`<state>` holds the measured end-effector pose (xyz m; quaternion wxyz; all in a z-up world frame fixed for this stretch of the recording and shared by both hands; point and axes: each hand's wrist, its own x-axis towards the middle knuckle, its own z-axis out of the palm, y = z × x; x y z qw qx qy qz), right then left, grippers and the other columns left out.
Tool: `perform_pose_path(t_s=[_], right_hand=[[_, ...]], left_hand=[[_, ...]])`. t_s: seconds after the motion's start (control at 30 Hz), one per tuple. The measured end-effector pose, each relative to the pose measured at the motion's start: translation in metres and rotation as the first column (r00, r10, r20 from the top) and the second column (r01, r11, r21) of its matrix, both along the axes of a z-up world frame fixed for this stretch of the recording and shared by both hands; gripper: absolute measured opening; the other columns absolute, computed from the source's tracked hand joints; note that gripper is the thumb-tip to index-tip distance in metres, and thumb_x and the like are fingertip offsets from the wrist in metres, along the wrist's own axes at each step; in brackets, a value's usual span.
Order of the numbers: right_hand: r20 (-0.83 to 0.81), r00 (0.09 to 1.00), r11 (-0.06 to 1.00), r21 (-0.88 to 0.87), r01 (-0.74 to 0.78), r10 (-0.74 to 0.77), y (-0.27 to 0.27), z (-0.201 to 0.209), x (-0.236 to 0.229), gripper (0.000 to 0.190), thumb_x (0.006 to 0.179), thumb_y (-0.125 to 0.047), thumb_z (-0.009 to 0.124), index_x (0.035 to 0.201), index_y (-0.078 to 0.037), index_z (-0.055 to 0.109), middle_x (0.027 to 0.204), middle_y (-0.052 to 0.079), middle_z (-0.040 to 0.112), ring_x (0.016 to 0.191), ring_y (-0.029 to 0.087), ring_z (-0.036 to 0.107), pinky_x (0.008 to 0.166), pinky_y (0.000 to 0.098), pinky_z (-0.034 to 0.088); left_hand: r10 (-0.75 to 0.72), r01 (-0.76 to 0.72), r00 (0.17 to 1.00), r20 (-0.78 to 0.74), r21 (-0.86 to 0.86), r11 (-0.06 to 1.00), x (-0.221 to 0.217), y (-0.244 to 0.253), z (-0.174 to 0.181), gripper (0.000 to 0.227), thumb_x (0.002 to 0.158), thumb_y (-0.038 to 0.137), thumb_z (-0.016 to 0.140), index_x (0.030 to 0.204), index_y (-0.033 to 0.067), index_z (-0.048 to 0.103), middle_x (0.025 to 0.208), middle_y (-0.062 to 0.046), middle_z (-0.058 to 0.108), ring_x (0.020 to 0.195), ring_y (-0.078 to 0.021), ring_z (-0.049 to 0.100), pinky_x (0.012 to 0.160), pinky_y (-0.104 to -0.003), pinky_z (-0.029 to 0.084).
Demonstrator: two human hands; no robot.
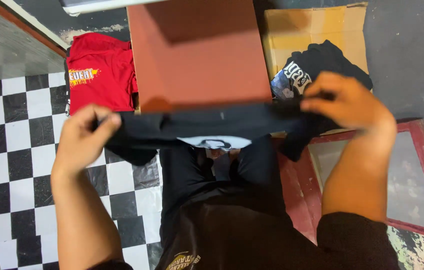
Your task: The person unfolds a black t-shirt and places it on a heat press machine. They smooth the fabric, close the press, and then open it to reveal a printed graphic of a woman holding a rifle. The person then folds the t-shirt and places it on a stack.
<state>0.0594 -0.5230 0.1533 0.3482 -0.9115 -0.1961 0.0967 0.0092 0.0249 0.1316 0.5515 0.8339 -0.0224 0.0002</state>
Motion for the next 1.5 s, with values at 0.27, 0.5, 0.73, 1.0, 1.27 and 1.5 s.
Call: perform_pose_path(t_s=[0.27,0.5,0.73,1.0,1.27,1.5], right_hand=[[0.678,0.644,0.889,0.031,0.456,-0.354,0.075,-0.133,0.099,0.038,0.091,-0.014,0.081,0.124,-0.008,0.066,0.119,0.020,0.060,0.112,0.039,0.058,0.096,0.0483,0.043],[0.323,0.735,0.798,0.136,0.588,-0.596,0.078,-0.222,0.038,0.040,0.087,-0.030,0.082,0.112,-0.002,0.068,0.106,0.020,0.066,0.100,0.038,0.064,0.086,0.0465,0.050],[0.163,0.742,0.760,0.130,0.637,-0.650,0.057,-0.240,0.045,0.046,0.086,-0.037,0.085,0.100,0.004,0.071,0.091,0.021,0.069,0.084,0.035,0.069,0.075,0.0415,0.054],[0.027,0.749,0.749,0.045,0.661,-0.662,0.056,-0.234,0.048,0.053,0.088,-0.041,0.083,0.113,0.004,0.069,0.106,0.021,0.071,0.098,0.034,0.069,0.084,0.0406,0.054],[-0.270,0.714,0.709,0.134,0.692,-0.646,0.037,-0.238,0.011,0.049,0.084,-0.036,0.084,0.109,0.003,0.066,0.097,0.010,0.066,0.087,0.020,0.062,0.079,0.0332,0.050],[-0.398,0.705,0.787,-0.075,0.612,-0.587,0.017,-0.229,-0.053,0.049,0.081,-0.038,0.085,0.107,0.000,0.068,0.091,0.007,0.070,0.083,0.019,0.065,0.073,0.0337,0.053]], left_hand=[[0.226,-0.463,0.855,0.467,0.493,0.736,0.096,-0.053,-0.079,0.043,0.096,0.023,0.083,0.128,0.0050,0.062,0.126,-0.020,0.061,0.117,-0.0352,0.057,0.096,-0.046,0.046],[0.390,-0.425,0.905,0.170,0.414,0.805,0.041,-0.054,-0.167,0.062,0.091,0.028,0.082,0.142,0.0027,0.056,0.130,-0.025,0.061,0.119,-0.0409,0.060,0.102,-0.046,0.049],[0.478,-0.457,0.861,-0.172,0.146,0.877,0.028,-0.049,-0.157,0.042,0.092,0.033,0.075,0.117,0.0000,0.072,0.092,-0.014,0.075,0.083,-0.0227,0.072,0.074,-0.035,0.055],[0.422,-0.420,0.904,0.061,0.304,0.855,0.032,-0.047,-0.168,0.036,0.094,0.031,0.081,0.101,-0.0028,0.069,0.092,-0.015,0.072,0.079,-0.0246,0.069,0.073,-0.038,0.053],[0.408,-0.369,0.903,-0.135,0.244,0.897,0.001,-0.035,-0.163,0.041,0.089,0.034,0.081,0.100,-0.0004,0.062,0.091,-0.014,0.072,0.081,-0.0232,0.069,0.075,-0.036,0.054],[0.301,-0.254,0.845,-0.443,0.164,0.953,-0.058,-0.032,-0.156,0.046,0.084,0.035,0.081,0.102,-0.0016,0.061,0.090,-0.016,0.070,0.080,-0.0234,0.065,0.069,-0.035,0.053]])
